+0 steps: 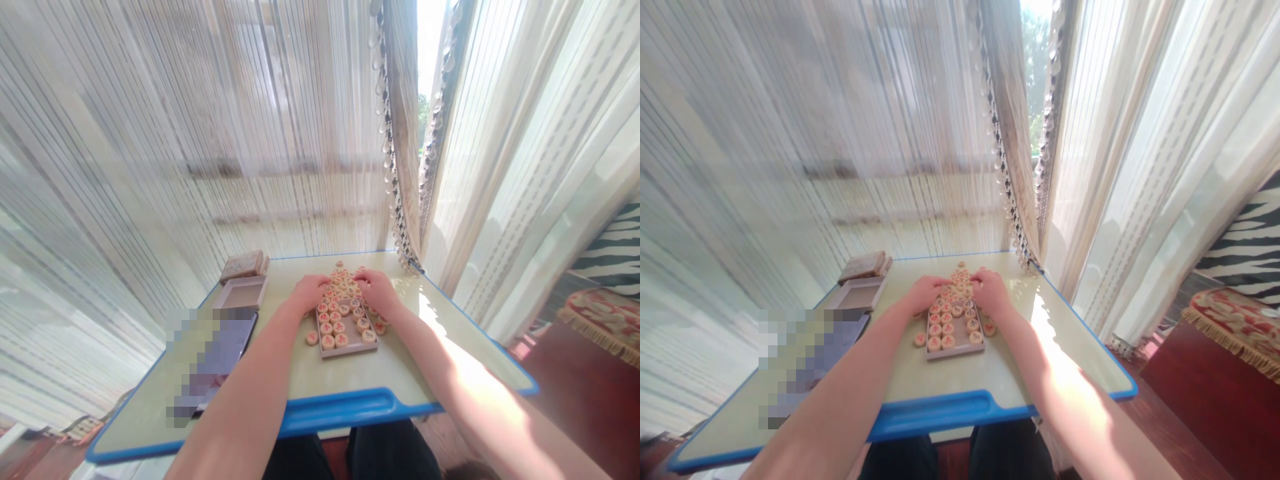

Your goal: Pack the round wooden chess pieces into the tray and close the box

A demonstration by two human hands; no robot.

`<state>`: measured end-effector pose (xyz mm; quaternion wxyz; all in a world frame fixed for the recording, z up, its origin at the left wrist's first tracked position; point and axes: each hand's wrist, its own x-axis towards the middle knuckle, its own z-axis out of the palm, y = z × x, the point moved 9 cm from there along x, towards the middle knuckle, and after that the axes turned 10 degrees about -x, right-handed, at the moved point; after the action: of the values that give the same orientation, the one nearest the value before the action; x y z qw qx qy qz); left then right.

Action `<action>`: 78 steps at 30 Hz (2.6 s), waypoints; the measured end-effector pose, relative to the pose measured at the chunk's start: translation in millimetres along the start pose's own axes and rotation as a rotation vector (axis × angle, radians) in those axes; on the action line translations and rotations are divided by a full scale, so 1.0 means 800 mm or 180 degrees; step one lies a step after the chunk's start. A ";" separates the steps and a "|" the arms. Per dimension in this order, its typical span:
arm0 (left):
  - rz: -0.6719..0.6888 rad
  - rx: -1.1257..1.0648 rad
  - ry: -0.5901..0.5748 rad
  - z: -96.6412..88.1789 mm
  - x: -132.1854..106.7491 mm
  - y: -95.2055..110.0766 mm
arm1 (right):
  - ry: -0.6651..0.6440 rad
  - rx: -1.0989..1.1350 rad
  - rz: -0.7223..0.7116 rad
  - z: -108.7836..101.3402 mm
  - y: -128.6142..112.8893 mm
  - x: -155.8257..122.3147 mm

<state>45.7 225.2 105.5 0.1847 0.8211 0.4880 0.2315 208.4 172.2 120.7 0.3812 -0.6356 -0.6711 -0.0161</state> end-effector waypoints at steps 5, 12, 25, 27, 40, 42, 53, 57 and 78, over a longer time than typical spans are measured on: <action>-0.0152 0.0054 -0.0148 0.007 -0.001 -0.006 | 0.0063 -0.0009 0.0109 -0.004 0.003 -0.002; 0.0304 0.0223 0.0263 -0.008 -0.003 0.017 | 0.0108 -0.0191 0.0199 -0.015 0.001 -0.005; 0.0136 0.0683 -0.0093 0.002 0.002 0.008 | 0.0083 -0.0264 0.0184 -0.018 -0.002 -0.008; 0.0045 0.0757 -0.0054 0.000 0.001 0.008 | 0.0051 -0.0234 0.0133 -0.015 -0.003 -0.007; 0.0137 -0.0387 0.0411 -0.023 -0.012 0.031 | -0.0096 -0.0077 -0.0201 -0.008 -0.010 -0.007; 0.0312 -0.0899 0.0475 -0.024 -0.018 0.042 | -0.0106 0.0131 -0.0219 -0.012 -0.015 -0.009; 0.0599 -0.1611 0.0718 -0.030 -0.040 0.074 | -0.0643 0.2300 0.0561 0.008 -0.022 -0.019; 0.0442 -0.1567 0.0630 -0.023 -0.038 0.072 | -0.0688 0.2481 0.0618 0.011 -0.018 -0.018; -0.0293 -0.2137 0.0005 -0.007 -0.041 0.048 | -0.0508 0.0368 -0.0504 -0.011 -0.043 -0.022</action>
<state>56.5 178.6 124.0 0.4546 0.6914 0.4212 0.3713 181.6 146.6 133.6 0.3602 -0.5569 -0.7472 0.0431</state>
